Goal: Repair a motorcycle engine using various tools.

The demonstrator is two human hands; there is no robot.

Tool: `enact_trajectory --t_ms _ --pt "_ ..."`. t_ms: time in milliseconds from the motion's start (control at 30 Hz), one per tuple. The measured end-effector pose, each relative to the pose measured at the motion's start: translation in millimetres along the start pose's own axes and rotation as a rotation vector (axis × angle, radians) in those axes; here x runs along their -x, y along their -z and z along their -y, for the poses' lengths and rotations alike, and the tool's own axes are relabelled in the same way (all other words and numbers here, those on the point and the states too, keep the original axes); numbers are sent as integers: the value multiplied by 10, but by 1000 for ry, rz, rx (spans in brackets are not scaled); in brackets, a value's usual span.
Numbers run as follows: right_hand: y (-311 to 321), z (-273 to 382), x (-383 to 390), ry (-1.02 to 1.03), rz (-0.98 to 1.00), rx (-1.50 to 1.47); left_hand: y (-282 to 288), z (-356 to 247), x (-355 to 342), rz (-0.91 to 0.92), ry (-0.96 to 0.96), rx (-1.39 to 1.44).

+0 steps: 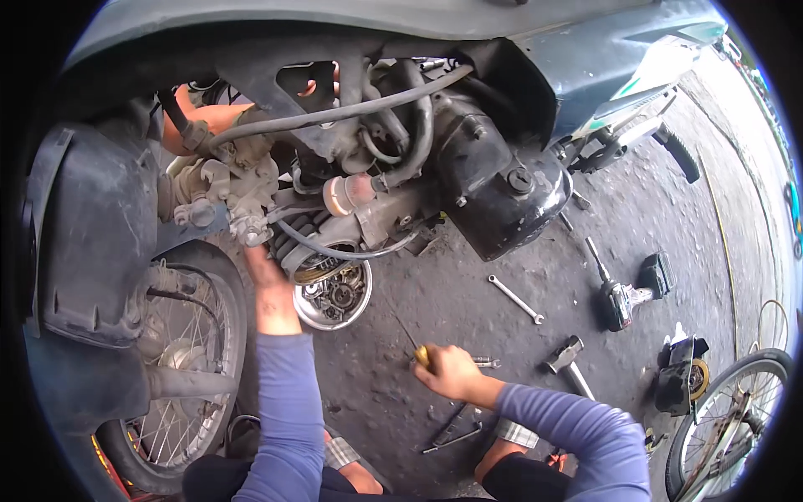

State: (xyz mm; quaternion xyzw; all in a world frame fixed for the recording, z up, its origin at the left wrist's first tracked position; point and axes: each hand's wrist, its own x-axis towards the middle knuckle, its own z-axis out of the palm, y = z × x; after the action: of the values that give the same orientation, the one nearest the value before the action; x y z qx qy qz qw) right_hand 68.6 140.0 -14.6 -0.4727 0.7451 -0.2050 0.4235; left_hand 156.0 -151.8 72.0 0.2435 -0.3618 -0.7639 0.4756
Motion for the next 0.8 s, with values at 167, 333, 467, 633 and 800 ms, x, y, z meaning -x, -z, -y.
enact_trajectory --t_ms 167,333,467,633,800 --pt "-48 -323 195 44 179 400 -98 -303 -38 246 2 -291" --pt "524 288 41 232 89 340 -231 -177 -153 430 -157 -259" --pt "1052 589 346 384 87 512 65 -55 -356 271 -96 -274" --pt "1420 299 1040 51 253 645 -14 -219 -317 297 52 -74" --pt "1233 -736 1686 -286 50 616 -220 -153 -243 319 -81 -279"
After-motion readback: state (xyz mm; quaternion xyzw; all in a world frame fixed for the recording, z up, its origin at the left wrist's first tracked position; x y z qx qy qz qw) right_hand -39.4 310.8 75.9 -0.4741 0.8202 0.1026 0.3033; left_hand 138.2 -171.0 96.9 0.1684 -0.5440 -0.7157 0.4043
